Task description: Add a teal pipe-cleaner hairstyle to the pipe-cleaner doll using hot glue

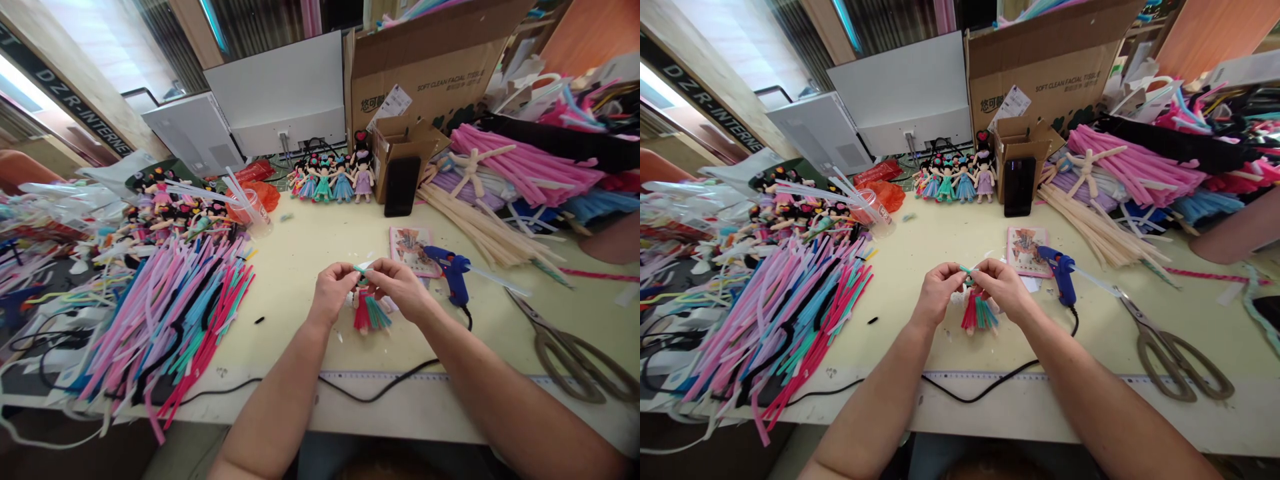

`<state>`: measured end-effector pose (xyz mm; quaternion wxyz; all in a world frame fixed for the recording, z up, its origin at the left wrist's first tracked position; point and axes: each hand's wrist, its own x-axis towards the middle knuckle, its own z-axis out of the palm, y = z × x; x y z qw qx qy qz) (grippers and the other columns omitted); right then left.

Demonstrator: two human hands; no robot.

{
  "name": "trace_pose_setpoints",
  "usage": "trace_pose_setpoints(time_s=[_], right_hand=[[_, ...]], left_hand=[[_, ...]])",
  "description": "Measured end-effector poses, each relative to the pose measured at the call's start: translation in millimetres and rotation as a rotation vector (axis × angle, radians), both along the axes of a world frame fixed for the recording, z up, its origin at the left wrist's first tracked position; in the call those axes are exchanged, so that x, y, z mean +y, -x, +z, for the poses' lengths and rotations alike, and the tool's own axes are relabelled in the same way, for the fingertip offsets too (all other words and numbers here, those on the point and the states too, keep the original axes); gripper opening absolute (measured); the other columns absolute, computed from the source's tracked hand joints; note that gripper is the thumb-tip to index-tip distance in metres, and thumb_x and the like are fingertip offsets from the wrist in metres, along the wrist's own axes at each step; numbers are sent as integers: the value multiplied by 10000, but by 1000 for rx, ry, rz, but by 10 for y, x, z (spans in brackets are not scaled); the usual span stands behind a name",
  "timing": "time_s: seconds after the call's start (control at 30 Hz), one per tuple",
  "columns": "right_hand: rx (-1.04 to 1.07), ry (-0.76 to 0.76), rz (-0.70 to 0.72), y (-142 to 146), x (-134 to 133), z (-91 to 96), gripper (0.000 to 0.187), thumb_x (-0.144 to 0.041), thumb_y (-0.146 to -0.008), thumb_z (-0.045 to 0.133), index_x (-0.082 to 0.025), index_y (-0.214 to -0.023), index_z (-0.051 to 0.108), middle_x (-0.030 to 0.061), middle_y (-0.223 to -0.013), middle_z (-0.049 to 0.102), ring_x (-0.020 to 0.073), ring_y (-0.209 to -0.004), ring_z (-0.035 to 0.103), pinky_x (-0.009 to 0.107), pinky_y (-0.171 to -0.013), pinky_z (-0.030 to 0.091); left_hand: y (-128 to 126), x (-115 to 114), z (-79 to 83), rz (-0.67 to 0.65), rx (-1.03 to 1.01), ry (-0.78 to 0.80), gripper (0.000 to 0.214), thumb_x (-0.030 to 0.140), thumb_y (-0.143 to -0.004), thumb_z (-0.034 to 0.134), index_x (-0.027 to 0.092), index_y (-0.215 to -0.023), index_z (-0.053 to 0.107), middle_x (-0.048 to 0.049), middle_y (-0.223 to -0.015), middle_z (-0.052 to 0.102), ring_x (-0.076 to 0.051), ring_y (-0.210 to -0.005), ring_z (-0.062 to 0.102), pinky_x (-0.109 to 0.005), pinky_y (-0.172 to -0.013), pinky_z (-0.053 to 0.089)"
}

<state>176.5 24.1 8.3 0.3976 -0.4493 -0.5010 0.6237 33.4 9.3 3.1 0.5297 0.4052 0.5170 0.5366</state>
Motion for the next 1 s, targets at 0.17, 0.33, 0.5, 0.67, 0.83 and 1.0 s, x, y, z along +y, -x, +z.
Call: trace_pose_setpoints(time_s=[0.17,0.33,0.5,0.67,0.83,1.0], right_hand=[[10,-28,-24,7,0,-19,315,-450,-687,699,-176,-681,543,-29,-544,571,87,-488,519,225,-486,423],[29,-34,-54,1,3,-8,306,-432,-661,711,-176,-665,543,-37,-516,557,85,-469,503,228,-477,417],[21,-48,-49,-16,16,2,299,-425,-660,695,-177,-642,529,-43,-510,539,79,-460,482,225,-473,398],[1,-66,-33,-25,24,-23,289,-416,-672,682,-180,-636,521,-45,-512,528,79,-464,476,226,-477,389],[-16,-84,-19,-18,26,-50,284,-416,-681,676,-179,-635,526,-42,-520,523,82,-476,473,227,-476,382],[-26,-81,-19,-17,28,-54,288,-423,-675,677,-179,-643,527,-43,-528,522,82,-479,475,226,-473,384]], left_hand=[[-4,-10,4,-21,21,-8,120,237,-649,687,150,-726,654,14,-648,629,-73,-533,509,-216,-545,423],[-5,-13,28,-60,-16,-25,151,237,-648,701,150,-768,671,-1,-697,648,-87,-586,542,-220,-580,437],[39,9,35,-69,-40,-38,177,270,-723,641,144,-835,695,-1,-677,639,-79,-573,528,-216,-575,425],[62,13,49,-70,0,-40,166,290,-709,671,141,-781,688,-1,-667,640,-82,-579,535,-221,-588,431],[41,-5,75,-62,31,-19,180,269,-639,729,137,-747,671,-8,-680,653,-99,-603,561,-232,-591,444],[34,-10,80,-63,33,-19,155,244,-634,722,140,-734,665,-8,-682,652,-102,-616,565,-232,-599,443]])
